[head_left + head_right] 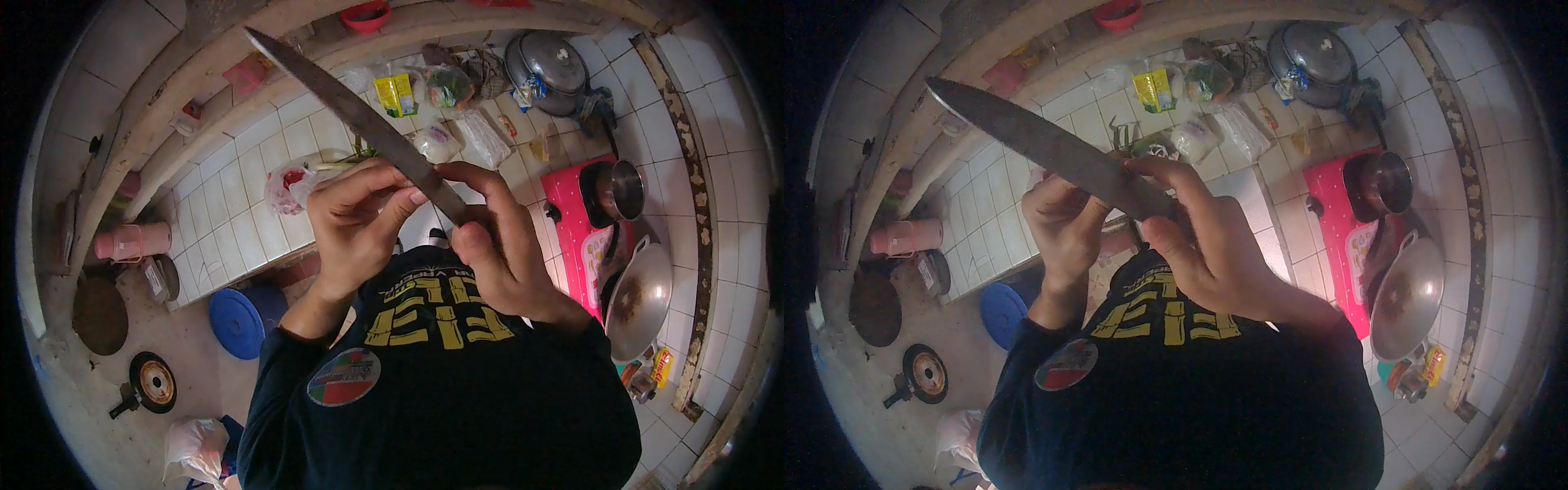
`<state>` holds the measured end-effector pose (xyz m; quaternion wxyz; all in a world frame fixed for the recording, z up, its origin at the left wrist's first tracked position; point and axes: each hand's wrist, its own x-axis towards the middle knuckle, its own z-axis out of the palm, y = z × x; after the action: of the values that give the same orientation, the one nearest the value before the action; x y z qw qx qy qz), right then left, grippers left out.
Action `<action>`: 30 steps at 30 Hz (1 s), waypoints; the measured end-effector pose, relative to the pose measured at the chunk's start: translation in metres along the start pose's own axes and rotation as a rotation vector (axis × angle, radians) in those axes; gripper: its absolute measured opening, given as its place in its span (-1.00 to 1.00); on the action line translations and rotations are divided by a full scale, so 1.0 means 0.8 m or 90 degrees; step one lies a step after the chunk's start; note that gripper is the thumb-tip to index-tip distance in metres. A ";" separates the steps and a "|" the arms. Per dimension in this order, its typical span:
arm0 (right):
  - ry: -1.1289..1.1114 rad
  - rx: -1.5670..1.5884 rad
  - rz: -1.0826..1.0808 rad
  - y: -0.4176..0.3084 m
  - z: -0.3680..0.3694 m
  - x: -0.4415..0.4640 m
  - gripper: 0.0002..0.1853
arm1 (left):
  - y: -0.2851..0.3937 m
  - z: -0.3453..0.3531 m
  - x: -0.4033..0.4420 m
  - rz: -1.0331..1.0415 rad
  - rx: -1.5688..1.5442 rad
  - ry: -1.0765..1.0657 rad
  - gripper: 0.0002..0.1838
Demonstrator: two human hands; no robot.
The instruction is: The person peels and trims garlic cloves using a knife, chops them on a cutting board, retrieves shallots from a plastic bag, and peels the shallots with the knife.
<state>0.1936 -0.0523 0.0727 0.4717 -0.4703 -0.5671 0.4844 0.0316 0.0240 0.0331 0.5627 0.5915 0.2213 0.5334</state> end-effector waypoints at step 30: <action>0.087 0.388 0.636 0.381 -0.023 0.116 -0.59 | -0.300 -0.142 -0.087 -0.363 0.342 -0.119 -0.47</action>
<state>0.2243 0.0688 -0.2208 0.3358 -0.5542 -0.0802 0.7574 -0.0101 0.0773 -0.2329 0.5312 0.6782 0.4563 0.2227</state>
